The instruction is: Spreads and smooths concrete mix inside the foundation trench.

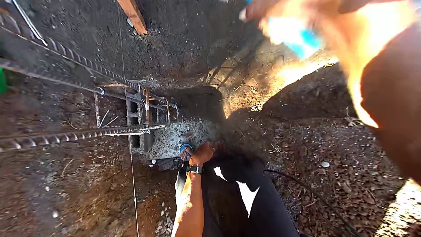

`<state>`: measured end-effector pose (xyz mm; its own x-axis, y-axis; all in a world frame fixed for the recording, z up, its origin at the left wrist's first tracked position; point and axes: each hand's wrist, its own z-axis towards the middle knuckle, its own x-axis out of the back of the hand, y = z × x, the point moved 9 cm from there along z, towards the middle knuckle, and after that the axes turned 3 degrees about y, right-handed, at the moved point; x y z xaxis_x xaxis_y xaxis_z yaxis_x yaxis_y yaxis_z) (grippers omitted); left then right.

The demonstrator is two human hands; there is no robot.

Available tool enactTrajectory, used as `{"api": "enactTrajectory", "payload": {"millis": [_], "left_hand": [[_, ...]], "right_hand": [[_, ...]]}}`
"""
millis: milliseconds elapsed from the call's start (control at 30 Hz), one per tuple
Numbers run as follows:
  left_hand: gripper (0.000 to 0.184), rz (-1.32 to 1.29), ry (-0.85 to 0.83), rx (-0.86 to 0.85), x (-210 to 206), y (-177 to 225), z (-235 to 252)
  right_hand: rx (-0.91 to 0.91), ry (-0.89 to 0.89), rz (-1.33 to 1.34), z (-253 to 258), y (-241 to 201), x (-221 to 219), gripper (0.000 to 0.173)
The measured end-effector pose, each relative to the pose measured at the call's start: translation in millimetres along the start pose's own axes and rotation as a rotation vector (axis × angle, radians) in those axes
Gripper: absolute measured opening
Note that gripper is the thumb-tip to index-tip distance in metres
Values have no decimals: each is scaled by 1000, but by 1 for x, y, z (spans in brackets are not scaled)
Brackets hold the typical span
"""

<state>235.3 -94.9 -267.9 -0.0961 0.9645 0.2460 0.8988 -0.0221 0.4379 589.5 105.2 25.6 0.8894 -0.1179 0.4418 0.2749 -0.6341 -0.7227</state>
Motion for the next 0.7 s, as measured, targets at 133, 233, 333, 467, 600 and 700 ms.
{"api": "enactTrajectory", "payload": {"millis": [133, 233, 333, 467, 600, 700], "left_hand": [[44, 56, -14, -7, -3, -6, -1], [43, 70, -17, -19, -1, -6, -1], [43, 35, -30, -14, -4, -4, 1], [45, 52, -36, 11, -9, -6, 6], [41, 60, -18, -8, -12, -3, 6], [45, 75, -15, 23, -14, -9, 6]], "right_hand": [[-294, -123, -32, -34, 139, -130, 43], [-424, -277, 1, -27, 259, -228, 40], [-506, -398, 19, -11, 323, -300, 35], [-561, -514, 193, 31, 368, -378, 33], [-583, -463, 299, 41, 352, -420, 38], [-585, -520, 322, 51, 355, -462, 42]]}}
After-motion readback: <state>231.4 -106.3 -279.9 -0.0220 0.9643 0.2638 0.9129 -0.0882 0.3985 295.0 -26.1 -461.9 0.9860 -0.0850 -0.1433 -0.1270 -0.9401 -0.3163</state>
